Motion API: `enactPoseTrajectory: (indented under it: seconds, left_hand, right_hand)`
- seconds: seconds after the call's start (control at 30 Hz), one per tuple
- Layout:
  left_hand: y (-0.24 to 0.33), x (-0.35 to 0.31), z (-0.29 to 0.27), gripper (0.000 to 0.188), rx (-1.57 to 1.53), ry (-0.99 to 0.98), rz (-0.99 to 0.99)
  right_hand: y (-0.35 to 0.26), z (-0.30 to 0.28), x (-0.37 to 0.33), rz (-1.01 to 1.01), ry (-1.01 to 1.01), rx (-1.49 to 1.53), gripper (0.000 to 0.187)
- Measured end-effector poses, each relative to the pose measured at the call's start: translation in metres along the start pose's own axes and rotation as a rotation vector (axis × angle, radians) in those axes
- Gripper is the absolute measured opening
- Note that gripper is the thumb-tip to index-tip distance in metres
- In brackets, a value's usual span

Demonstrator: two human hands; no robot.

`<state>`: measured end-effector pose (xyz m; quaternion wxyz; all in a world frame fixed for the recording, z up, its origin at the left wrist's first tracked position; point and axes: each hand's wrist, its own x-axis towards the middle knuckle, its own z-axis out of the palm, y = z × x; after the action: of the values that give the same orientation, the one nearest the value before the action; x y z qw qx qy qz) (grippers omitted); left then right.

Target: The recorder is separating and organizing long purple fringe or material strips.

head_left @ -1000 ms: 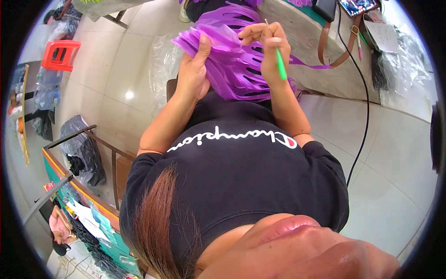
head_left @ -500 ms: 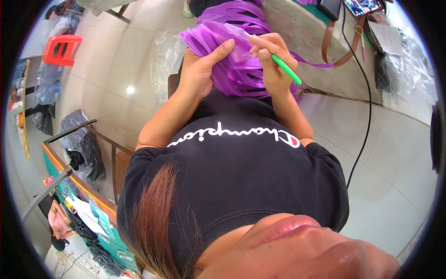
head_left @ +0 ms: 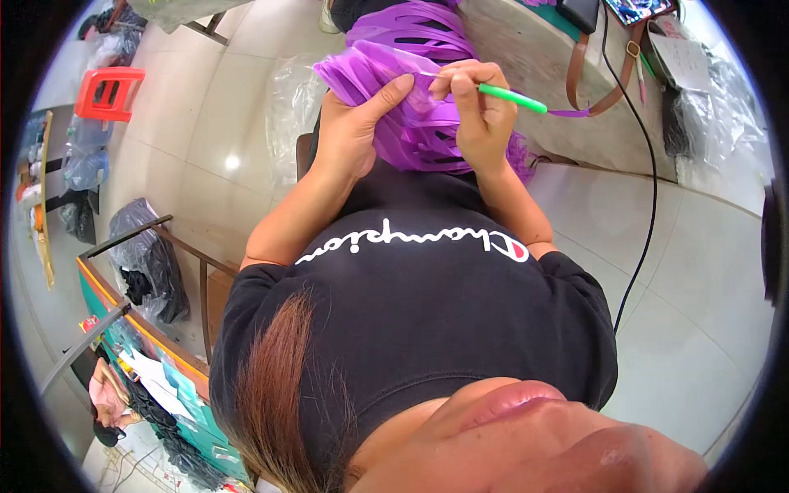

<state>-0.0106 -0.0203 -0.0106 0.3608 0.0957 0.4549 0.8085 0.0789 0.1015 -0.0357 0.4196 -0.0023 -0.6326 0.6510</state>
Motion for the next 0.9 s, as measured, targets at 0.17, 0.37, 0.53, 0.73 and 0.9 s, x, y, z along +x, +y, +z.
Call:
enactPoseTrajectory:
  seconds: [0.17,0.37,0.53,0.73,0.9]
  left_hand:
    - [-0.0010,-0.0009,0.0001,0.023,0.006,-0.010,0.004]
    - [-0.0013,-0.0012,-0.0002,0.023,0.014,0.013,0.000]
    - [-0.0011,-0.0011,0.0003,0.024,0.032,0.005,0.017]
    - [-0.0011,-0.0010,0.0008,0.024,0.017,-0.011,0.029]
    - [-0.0016,-0.0017,0.0000,0.023,0.035,0.000,0.046]
  right_hand:
    - [0.0008,-0.0026,0.0026,0.012,0.157,-0.076,0.013]
    - [-0.0068,0.0008,0.0012,0.006,0.042,-0.012,0.014]
    - [-0.0060,0.0011,0.0019,0.032,0.055,-0.002,0.015]
    - [-0.0066,0.0014,0.0017,0.052,0.048,-0.007,0.015]
    - [-0.0062,0.0012,0.0016,0.060,0.062,0.002,0.015]
